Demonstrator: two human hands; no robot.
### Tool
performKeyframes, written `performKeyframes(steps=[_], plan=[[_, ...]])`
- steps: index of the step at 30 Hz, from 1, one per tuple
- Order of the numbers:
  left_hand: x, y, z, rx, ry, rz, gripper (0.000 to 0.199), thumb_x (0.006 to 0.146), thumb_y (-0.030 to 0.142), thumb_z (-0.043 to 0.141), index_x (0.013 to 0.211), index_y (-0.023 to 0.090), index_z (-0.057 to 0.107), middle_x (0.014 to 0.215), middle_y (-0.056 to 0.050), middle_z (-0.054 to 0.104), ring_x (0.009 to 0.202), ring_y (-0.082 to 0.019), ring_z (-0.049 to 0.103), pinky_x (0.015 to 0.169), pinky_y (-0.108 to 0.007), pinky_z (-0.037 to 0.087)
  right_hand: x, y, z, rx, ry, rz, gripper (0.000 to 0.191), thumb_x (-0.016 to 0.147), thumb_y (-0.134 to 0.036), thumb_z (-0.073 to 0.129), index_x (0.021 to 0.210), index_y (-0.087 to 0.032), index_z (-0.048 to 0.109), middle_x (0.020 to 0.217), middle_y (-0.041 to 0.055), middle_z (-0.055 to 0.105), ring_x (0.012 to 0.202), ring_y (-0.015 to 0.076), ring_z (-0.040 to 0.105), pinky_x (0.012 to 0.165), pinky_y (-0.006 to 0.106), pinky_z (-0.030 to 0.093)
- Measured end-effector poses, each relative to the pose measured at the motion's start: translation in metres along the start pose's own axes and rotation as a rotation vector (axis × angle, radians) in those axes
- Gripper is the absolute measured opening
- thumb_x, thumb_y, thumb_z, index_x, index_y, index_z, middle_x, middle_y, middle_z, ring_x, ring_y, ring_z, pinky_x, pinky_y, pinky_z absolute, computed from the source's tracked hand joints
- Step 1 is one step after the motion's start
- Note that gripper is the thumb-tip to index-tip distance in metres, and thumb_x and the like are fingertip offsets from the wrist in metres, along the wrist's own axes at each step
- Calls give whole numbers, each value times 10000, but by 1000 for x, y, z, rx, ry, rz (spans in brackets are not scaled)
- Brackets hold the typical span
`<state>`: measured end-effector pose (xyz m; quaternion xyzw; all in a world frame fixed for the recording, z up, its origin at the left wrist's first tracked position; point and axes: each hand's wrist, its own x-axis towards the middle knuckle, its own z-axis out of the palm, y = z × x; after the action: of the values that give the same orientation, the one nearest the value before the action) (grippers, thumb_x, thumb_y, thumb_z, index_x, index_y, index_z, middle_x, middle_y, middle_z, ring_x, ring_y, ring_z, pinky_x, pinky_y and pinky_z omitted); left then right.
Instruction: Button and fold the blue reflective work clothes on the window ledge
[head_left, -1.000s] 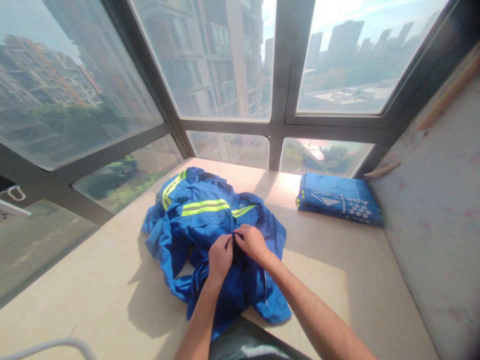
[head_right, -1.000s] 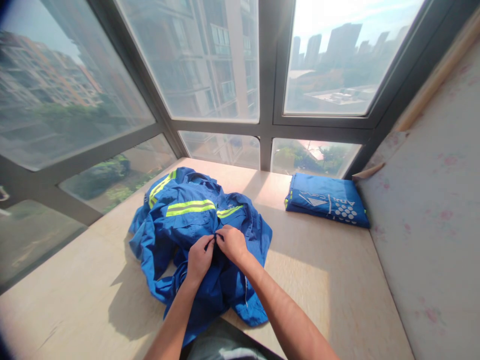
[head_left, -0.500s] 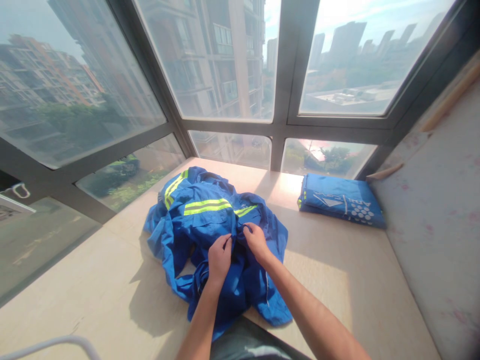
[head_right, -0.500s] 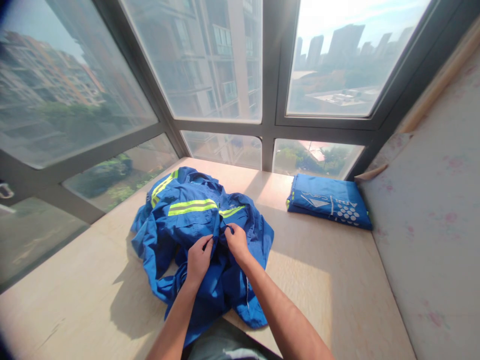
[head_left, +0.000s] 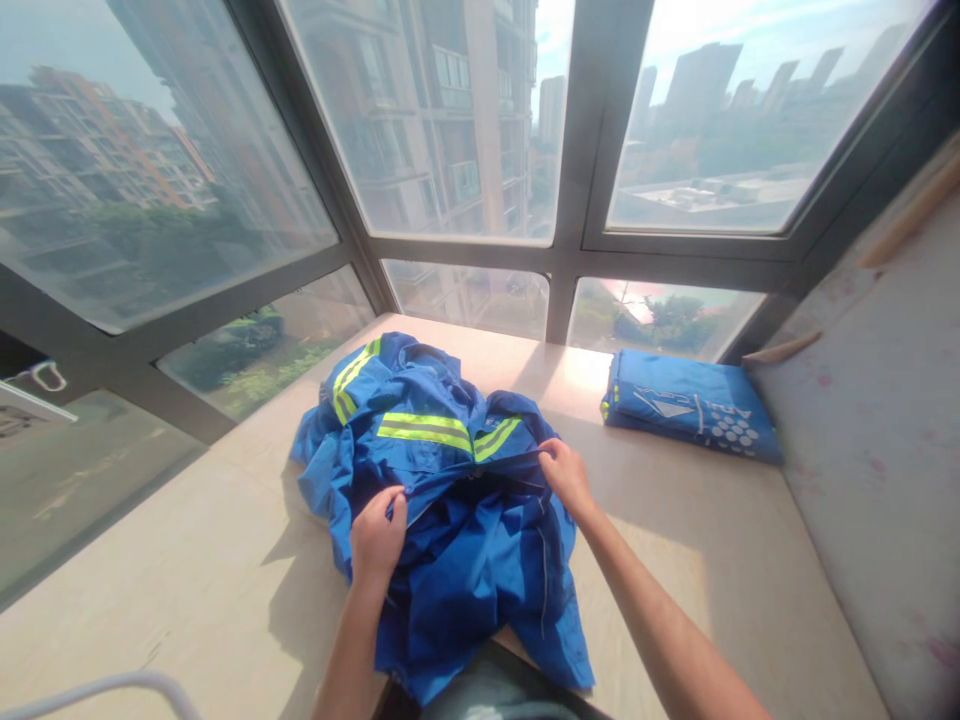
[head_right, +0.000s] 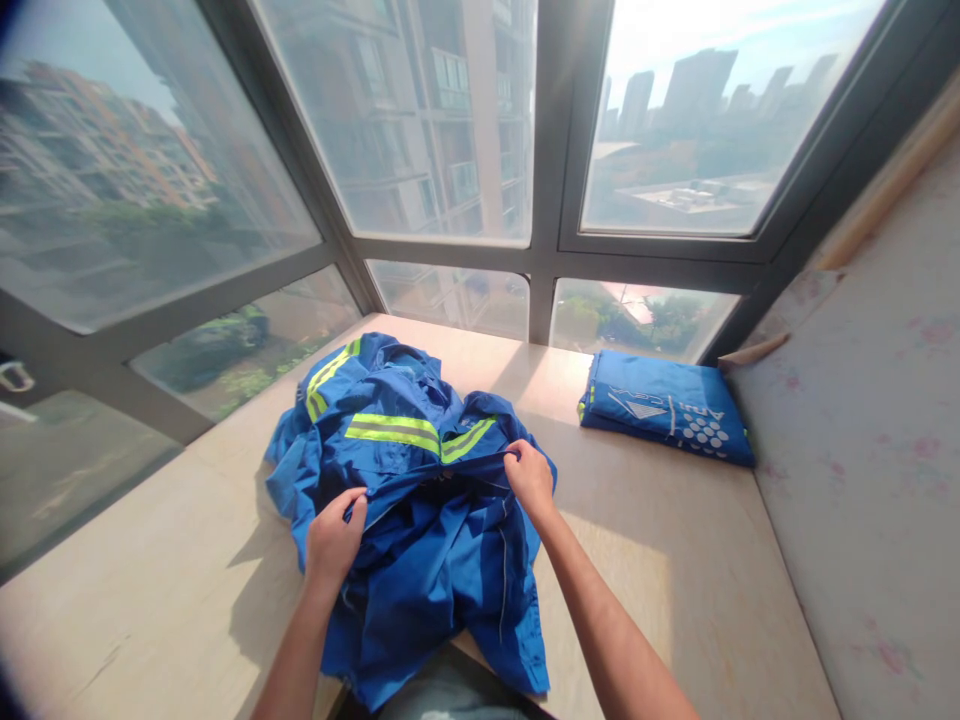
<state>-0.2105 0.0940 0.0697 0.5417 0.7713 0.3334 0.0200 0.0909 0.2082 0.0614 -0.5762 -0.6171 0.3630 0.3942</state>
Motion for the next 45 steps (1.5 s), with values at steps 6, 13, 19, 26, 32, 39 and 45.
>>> performKeyframes(steps=[6, 13, 19, 26, 32, 39, 45], plan=[[-9, 18, 3, 207, -40, 93, 311, 824, 194, 460, 1009, 214, 710, 1081, -98, 734, 1000, -292, 686, 890, -413, 546, -4, -26, 35, -277, -137, -312, 261, 843, -226, 593, 1077, -197, 706, 1135, 107, 689, 1130, 261, 579, 1018, 376, 427], [-4, 67, 9, 137, -57, 352, 375, 894, 158, 480, 1239, 190, 623, 1251, -127, 653, 1179, -287, 599, 1026, -456, 475, -2, -29, 83, -409, -323, -418, 339, 908, -96, 493, 1150, -184, 714, 1083, 94, 750, 1015, 210, 679, 933, 285, 481], [10, 82, 43, 31, -223, 316, 366, 917, 216, 542, 1275, 175, 604, 1256, -128, 660, 1169, -280, 624, 991, -441, 515, -2, -28, 68, -207, -273, -457, 340, 925, -119, 463, 1074, -201, 758, 1079, 69, 759, 990, 202, 697, 904, 273, 514], [14, 89, 56, -117, -255, 155, 245, 944, 203, 481, 1004, 172, 716, 1021, -96, 751, 987, -260, 701, 901, -423, 552, 2, -30, 53, 70, -214, -237, 281, 854, -149, 521, 971, -204, 770, 1010, 51, 775, 988, 211, 705, 911, 310, 516], [13, 89, 54, -204, -246, 119, 267, 940, 198, 482, 1060, 163, 718, 1079, -97, 753, 1036, -248, 692, 968, -428, 529, -2, -31, 57, 172, -248, -182, 196, 831, -227, 591, 953, -183, 739, 969, 49, 758, 931, 205, 688, 877, 310, 514], [14, 93, 55, -203, -236, 157, 279, 929, 174, 471, 1025, 176, 733, 1049, -92, 761, 1005, -241, 703, 941, -405, 541, -8, -38, 55, -271, -128, -317, 162, 853, -199, 611, 942, -205, 746, 956, 69, 743, 892, 196, 677, 802, 264, 470], [10, 96, 57, -154, -224, 150, 232, 922, 203, 529, 1059, 189, 717, 1063, -84, 756, 1008, -236, 700, 936, -382, 533, -12, -46, 57, -547, -88, -355, 184, 874, -176, 562, 841, -196, 742, 871, 88, 734, 794, 188, 664, 716, 255, 425]])
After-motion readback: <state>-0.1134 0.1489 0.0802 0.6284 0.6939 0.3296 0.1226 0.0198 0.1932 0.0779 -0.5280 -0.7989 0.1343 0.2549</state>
